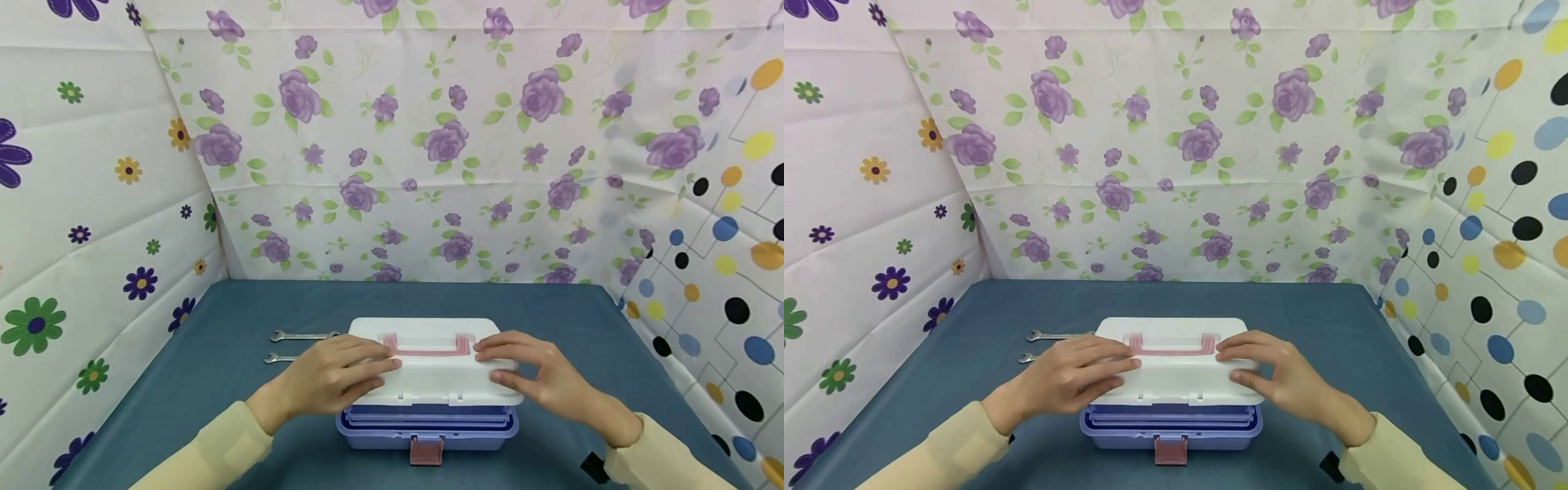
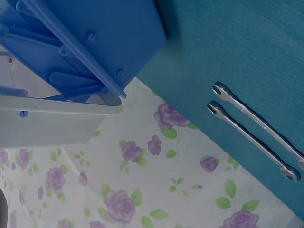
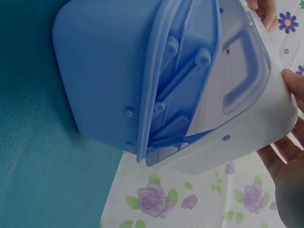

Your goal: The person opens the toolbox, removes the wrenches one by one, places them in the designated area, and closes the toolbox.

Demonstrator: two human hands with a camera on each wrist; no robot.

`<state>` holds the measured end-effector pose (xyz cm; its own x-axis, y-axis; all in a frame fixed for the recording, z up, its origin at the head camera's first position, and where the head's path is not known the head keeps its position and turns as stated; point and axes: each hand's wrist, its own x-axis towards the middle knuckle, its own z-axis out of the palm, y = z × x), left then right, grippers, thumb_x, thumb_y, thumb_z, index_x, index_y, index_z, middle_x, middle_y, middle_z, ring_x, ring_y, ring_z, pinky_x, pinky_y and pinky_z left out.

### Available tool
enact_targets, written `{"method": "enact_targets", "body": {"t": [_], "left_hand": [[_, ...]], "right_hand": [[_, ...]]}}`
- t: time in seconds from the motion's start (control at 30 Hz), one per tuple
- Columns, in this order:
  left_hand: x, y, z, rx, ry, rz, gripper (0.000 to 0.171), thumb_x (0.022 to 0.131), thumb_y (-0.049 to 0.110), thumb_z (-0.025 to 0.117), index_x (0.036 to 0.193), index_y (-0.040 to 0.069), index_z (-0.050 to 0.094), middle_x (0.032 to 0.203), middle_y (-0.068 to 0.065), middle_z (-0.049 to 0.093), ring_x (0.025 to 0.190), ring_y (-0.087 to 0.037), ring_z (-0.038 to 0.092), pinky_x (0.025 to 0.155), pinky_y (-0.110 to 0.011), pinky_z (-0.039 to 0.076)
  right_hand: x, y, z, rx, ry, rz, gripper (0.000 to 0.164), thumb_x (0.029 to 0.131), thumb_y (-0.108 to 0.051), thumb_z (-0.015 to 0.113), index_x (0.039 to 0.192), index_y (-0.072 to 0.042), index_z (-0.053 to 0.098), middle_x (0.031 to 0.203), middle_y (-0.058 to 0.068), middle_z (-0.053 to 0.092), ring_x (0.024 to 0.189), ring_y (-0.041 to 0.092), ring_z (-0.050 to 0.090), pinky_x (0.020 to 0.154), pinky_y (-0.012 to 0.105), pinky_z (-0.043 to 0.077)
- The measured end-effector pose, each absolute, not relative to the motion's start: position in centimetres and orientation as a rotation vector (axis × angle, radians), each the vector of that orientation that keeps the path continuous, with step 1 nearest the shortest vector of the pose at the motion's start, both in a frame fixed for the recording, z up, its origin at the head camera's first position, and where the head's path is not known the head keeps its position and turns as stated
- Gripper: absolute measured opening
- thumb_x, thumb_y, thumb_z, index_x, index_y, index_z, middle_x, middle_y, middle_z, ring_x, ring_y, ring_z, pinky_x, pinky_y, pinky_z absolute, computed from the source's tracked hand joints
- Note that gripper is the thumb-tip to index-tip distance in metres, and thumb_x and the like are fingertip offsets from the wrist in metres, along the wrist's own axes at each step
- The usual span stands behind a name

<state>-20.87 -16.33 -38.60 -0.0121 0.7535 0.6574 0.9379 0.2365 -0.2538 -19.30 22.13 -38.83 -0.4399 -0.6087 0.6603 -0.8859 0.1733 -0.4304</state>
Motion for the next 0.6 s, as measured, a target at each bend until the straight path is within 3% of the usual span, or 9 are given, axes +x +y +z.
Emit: {"method": "enact_targets", "body": {"t": [0.17, 0.37, 0.6], "left_hand": [[-20.7, -16.4, -38.9, -1.57, -1.715, -0.236, 0.034, 0.108, 0.025, 0.058, 0.135, 0.01, 0.071, 0.121, -0.006, 0.075, 0.106, -0.017, 0.073, 0.092, -0.032, 0.06], [-20.5, -16.4, -39.5, -1.577, -1.658, -0.164, 0.034, 0.107, 0.026, 0.058, 0.134, 0.009, 0.071, 0.123, -0.006, 0.075, 0.108, -0.016, 0.073, 0.093, -0.032, 0.059], [-20.3, -16.5, -40.6, -1.578, -1.592, -0.103, 0.033, 0.108, 0.026, 0.056, 0.13, 0.009, 0.074, 0.126, -0.007, 0.074, 0.114, -0.018, 0.071, 0.097, -0.033, 0.057]], "right_hand": [[-19.1, 22.1, -39.3, 1.461, -2.089, 1.151, 0.056, 0.079, 0.018, 0.078, 0.129, -0.007, 0.071, 0.129, 0.014, 0.067, 0.12, 0.02, 0.063, 0.083, 0.023, 0.053], [-18.9, 22.0, -40.0, 1.497, -2.051, 1.133, 0.059, 0.075, 0.019, 0.081, 0.127, -0.006, 0.071, 0.127, 0.016, 0.067, 0.118, 0.023, 0.063, 0.096, 0.021, 0.052], [-18.6, 22.0, -40.6, 1.524, -2.006, 1.1, 0.061, 0.071, 0.018, 0.084, 0.125, -0.006, 0.072, 0.125, 0.017, 0.066, 0.116, 0.025, 0.062, 0.098, 0.02, 0.05]]}}
